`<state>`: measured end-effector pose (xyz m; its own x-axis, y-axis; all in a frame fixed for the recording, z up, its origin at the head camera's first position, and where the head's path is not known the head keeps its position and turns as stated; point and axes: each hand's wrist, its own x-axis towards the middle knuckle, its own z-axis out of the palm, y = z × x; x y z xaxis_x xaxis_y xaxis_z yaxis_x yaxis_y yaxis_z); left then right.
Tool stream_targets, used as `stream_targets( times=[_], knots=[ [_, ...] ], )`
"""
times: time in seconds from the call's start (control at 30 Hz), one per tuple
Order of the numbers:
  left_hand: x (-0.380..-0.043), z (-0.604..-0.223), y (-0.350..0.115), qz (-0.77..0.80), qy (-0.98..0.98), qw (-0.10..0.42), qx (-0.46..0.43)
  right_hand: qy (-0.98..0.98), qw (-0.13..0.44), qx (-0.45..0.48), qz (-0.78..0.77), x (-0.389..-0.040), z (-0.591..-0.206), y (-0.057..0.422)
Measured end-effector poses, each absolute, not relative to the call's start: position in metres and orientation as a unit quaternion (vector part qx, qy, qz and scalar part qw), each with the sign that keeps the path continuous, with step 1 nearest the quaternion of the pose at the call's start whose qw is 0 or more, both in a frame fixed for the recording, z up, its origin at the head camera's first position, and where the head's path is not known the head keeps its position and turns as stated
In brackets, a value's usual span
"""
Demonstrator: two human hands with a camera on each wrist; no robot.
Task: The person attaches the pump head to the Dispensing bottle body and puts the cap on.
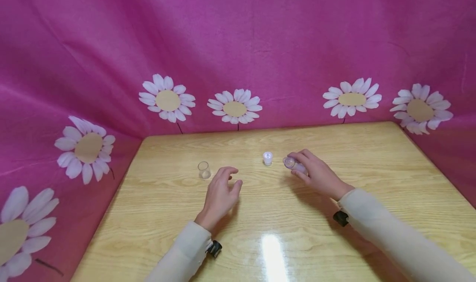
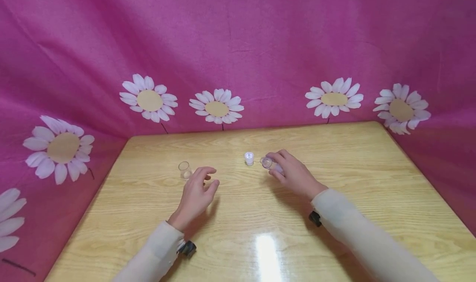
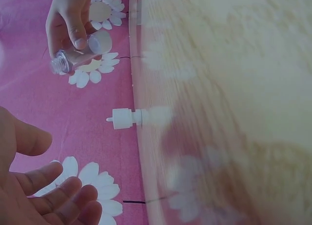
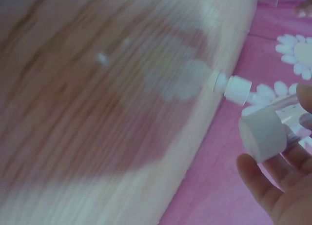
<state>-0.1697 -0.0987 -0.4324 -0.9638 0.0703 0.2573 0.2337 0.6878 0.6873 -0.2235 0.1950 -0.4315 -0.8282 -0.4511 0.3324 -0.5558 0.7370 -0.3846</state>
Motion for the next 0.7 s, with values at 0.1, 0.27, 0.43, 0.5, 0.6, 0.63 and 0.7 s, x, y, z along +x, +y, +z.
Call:
stream_targets(
  times=[0.1, 0.27, 0.43, 0.5, 0.6, 0.63, 0.7],
  knots=[
    [-0.170, -0.433, -0.099, -0.387, -0.912, 0.103, -0.083, -0.923, 0.101, 0.297, 0.225, -0.220, -0.431, 0.187],
    [-0.169, -0.433, -0.101, -0.381, -0.915, 0.102, -0.084, -0.919, 0.098, 0.320, 0.210, -0.217, -0.431, 0.179],
    [-0.171, -0.434, -0.102, -0.380, -0.915, 0.103, -0.086, -0.916, 0.103, 0.323, 0.213, -0.216, -0.431, 0.176],
    [-0.174, -0.434, -0.102, -0.379, -0.915, 0.103, -0.088, -0.916, 0.104, 0.322, 0.216, -0.216, -0.431, 0.175],
    [-0.181, -0.433, -0.099, -0.377, -0.916, 0.102, -0.094, -0.918, 0.099, 0.317, 0.218, -0.216, -0.431, 0.176],
    [-0.184, -0.433, -0.098, -0.374, -0.917, 0.100, -0.096, -0.919, 0.095, 0.314, 0.218, -0.216, -0.431, 0.176],
    [-0.192, -0.431, -0.095, -0.375, -0.916, 0.096, -0.102, -0.921, 0.088, 0.310, 0.220, -0.216, -0.431, 0.176]
  ],
)
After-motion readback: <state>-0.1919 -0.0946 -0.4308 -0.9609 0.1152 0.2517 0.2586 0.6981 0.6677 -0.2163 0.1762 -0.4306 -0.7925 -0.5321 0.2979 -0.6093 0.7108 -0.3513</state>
